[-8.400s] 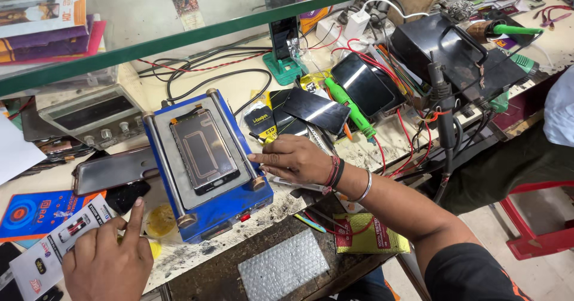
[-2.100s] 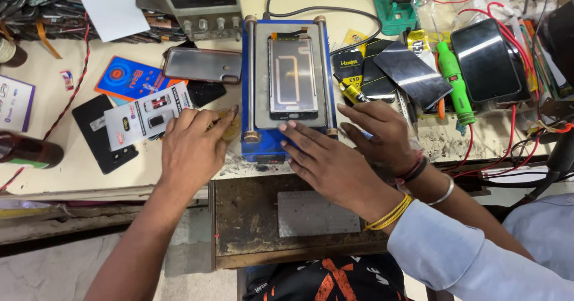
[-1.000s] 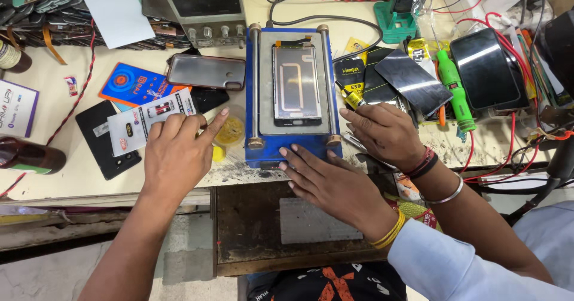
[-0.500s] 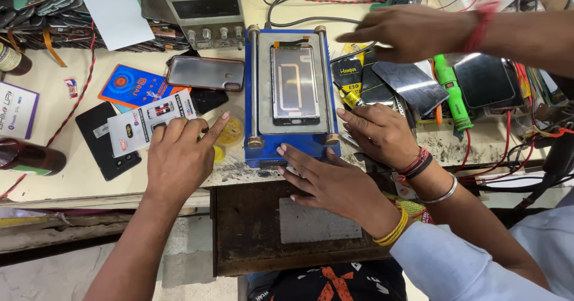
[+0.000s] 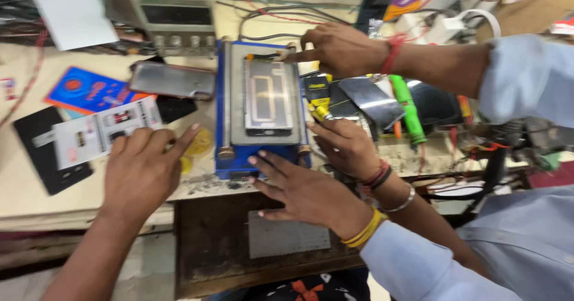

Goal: The person works at a phone repair bench, operating a blue screen-separator machine: they place a phone display assembly on the heated plate, press the machine's controls, and handle the phone and a replacement screen. They later hold the reassembled phone on the bench and press its screen with their fingers.

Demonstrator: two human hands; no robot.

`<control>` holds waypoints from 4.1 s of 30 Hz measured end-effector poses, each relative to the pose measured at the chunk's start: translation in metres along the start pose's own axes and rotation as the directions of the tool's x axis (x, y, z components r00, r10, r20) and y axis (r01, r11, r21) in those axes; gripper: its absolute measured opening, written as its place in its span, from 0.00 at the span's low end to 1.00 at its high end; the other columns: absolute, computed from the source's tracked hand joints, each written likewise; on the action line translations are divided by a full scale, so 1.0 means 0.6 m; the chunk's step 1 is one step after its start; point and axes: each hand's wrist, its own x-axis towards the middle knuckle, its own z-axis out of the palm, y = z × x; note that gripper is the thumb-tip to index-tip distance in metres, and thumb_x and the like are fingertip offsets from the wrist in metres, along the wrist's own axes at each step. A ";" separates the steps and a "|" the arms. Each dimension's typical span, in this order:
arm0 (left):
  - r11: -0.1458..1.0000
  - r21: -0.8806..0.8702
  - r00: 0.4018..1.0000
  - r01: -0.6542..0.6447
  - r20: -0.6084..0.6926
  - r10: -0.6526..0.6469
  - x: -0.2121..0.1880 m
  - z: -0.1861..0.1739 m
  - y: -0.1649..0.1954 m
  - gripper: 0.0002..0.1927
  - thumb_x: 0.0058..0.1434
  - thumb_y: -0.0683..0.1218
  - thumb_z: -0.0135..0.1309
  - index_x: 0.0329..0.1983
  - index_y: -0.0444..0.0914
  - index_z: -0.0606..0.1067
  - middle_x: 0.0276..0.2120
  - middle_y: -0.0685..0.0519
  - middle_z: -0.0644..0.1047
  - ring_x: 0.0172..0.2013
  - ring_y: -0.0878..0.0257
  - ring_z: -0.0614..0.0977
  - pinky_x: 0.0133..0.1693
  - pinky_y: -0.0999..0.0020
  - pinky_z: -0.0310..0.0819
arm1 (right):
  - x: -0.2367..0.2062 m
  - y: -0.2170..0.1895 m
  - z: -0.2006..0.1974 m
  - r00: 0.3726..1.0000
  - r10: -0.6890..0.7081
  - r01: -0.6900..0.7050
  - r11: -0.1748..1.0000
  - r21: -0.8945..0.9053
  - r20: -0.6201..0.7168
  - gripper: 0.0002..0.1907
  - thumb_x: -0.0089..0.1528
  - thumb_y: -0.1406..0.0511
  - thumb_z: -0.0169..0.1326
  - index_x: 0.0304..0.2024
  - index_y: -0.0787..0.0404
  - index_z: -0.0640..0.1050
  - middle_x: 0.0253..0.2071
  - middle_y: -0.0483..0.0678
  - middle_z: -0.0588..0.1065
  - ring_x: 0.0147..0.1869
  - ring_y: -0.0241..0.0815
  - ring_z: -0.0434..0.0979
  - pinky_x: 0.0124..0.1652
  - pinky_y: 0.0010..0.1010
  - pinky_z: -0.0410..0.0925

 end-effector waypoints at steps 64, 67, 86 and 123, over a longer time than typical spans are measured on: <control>0.994 0.103 0.997 -0.035 -0.058 0.041 -0.001 0.017 -0.021 0.29 0.58 0.43 0.61 0.65 0.54 0.80 0.41 0.61 0.74 0.44 0.61 0.73 0.41 0.64 0.70 | 0.024 0.003 0.008 0.961 -0.267 0.276 0.921 -0.275 0.073 0.25 0.62 0.54 0.48 0.60 0.53 0.73 0.70 0.41 0.61 0.72 0.50 0.58 0.42 0.41 0.79; 0.988 0.126 0.992 -0.087 -0.080 0.098 0.014 0.019 -0.025 0.29 0.61 0.43 0.60 0.67 0.53 0.79 0.42 0.61 0.75 0.43 0.62 0.72 0.38 0.66 0.69 | 0.037 0.009 0.002 0.950 -0.290 0.310 0.924 -0.223 0.120 0.25 0.61 0.52 0.47 0.58 0.52 0.73 0.70 0.42 0.61 0.72 0.50 0.57 0.42 0.45 0.80; 0.890 0.370 0.947 -0.266 -0.071 0.313 0.000 0.072 -0.127 0.33 0.68 0.45 0.52 0.78 0.53 0.67 0.49 0.58 0.73 0.48 0.61 0.72 0.42 0.66 0.68 | 0.077 -0.010 0.023 0.897 -0.333 0.415 0.862 -0.291 0.291 0.24 0.58 0.56 0.54 0.52 0.59 0.67 0.53 0.46 0.64 0.63 0.42 0.64 0.54 0.37 0.67; 0.853 0.403 0.919 -0.330 -0.069 0.388 -0.017 0.083 -0.125 0.35 0.68 0.45 0.51 0.80 0.52 0.65 0.49 0.56 0.72 0.45 0.62 0.71 0.41 0.67 0.66 | 0.077 -0.019 0.066 0.912 -0.217 0.296 0.936 -0.191 0.348 0.13 0.61 0.60 0.52 0.40 0.60 0.66 0.37 0.46 0.62 0.45 0.44 0.68 0.43 0.34 0.64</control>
